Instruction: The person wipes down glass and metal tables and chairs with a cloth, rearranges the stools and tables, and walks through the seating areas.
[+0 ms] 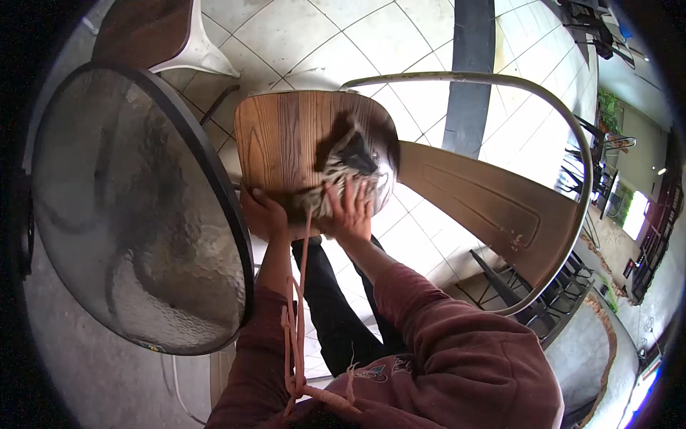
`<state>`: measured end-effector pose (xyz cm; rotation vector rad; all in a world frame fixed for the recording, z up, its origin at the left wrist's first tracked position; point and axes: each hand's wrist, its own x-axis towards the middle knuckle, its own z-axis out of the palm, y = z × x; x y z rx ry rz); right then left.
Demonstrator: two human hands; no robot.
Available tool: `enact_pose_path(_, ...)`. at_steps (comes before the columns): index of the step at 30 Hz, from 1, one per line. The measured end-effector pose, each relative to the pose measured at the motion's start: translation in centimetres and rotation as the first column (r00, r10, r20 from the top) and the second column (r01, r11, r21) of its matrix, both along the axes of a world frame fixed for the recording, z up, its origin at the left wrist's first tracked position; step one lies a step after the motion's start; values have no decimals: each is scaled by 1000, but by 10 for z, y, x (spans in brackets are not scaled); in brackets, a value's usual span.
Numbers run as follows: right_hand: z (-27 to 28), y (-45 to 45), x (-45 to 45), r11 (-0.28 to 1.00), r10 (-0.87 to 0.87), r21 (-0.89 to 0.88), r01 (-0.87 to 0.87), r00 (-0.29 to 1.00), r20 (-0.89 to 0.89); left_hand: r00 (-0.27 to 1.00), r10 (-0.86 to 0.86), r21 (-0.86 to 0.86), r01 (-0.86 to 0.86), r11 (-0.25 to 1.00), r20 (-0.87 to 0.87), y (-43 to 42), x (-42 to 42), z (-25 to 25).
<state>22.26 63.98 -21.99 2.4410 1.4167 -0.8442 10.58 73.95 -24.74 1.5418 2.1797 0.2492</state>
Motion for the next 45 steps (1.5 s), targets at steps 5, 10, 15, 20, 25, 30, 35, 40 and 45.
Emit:
enact_pose_path(5,-25,53,73,974,-39,228,-6,981,190,973,-9,119,-19,993,231,-3,1,-5)
enact_pose_path(10,-32,103,132,889,-124,456,53,984,129,994,-38,127,25,992,103,-16,-12,-20)
enact_pose_path(15,-46,32,79,962,-180,251,106,940,291,985,47,-70,-36,997,169,-9,-14,-28)
enact_pose_path(20,-10,-12,-12,998,-36,51,29,986,164,998,49,-355,-29,935,50,-4,-20,-27)
enact_pose_path(25,-3,-24,-71,834,545,5,-552,824,156,991,14,-173,9,985,132,-44,-54,-59)
enact_pose_path(30,-58,3,-104,688,657,382,-617,753,32,985,-68,-60,78,995,159,-110,-110,-63)
enact_pose_path(35,-104,9,-97,499,731,507,-703,655,189,951,-75,-22,85,996,301,-187,-165,-35)
enact_pose_path(40,-2,-15,-162,729,615,629,-271,663,-427,446,464,-325,-355,877,766,-280,-242,139)
enact_pose_path(45,106,-28,-297,533,845,544,-648,444,-299,649,510,-106,-556,824,564,-325,-377,316)
